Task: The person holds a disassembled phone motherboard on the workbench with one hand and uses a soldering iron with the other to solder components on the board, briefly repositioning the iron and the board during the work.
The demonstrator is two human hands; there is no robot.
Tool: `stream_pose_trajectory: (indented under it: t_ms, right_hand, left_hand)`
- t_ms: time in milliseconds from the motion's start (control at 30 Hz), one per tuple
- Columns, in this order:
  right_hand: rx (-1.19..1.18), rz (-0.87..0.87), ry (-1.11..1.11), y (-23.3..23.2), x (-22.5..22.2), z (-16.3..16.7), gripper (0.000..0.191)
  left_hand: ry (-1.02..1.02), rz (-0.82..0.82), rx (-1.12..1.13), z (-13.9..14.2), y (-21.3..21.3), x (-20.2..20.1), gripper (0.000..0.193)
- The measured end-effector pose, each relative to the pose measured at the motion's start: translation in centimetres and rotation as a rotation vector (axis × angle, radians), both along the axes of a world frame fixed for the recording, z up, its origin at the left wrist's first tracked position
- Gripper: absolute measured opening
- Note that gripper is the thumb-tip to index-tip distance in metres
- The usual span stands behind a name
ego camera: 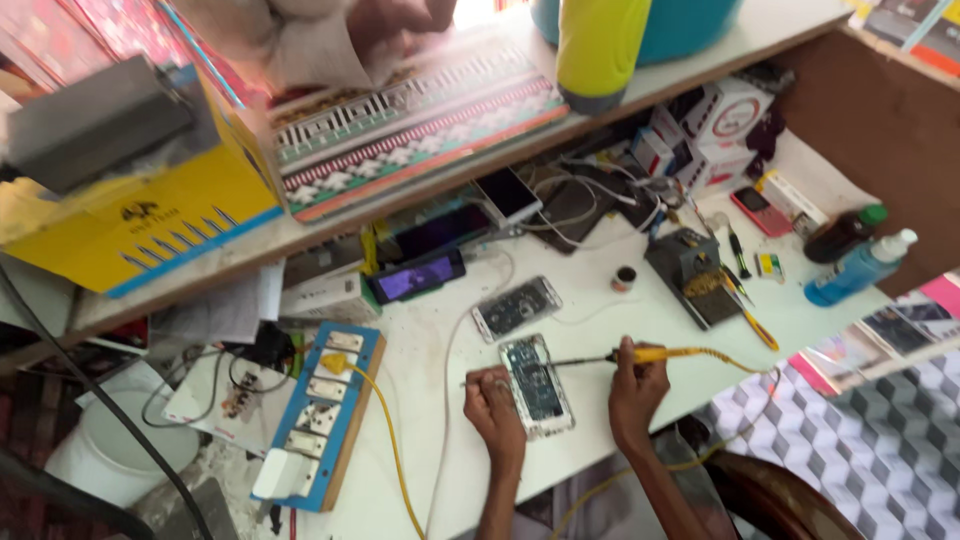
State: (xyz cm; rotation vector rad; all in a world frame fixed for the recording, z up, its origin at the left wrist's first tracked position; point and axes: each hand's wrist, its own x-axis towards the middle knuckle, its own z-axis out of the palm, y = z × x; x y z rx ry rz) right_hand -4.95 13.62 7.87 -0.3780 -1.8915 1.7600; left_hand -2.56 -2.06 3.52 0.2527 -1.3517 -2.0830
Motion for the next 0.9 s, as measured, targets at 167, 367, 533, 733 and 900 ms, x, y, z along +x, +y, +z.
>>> stream_pose_trajectory:
  t_ms: [167,367,533,733,900]
  right_hand:
    - [-0.084,-0.001,-0.040,-0.3,-0.3,0.2,0.030]
    - [-0.025,0.015,0.008,-0.2,-0.4,0.5,0.029]
    - [-0.054,0.020,-0.036,0.0,-0.4,0.1,0.028]
    - [-0.211,0.024,0.015,0.3,-0.6,-0.3,0.026]
    - [-0.203,0.016,0.050,0.5,-0.4,-0.5,0.027]
  left_hand:
    - [0.005,-0.115,-0.201,-0.1,-1.9,0.1,0.023]
    - [0.004,-0.179,-0.151,0.0,-2.7,-0.4,0.022]
    - [0.038,-0.189,-0.080,-0.5,-2.9,-0.5,0.020]
    - [0.066,-0.211,-0.058,-0.9,-2.8,-0.5,0.023]
    - [0.045,-0.203,-0.058,-1.1,-2.3,0.0,0.023]
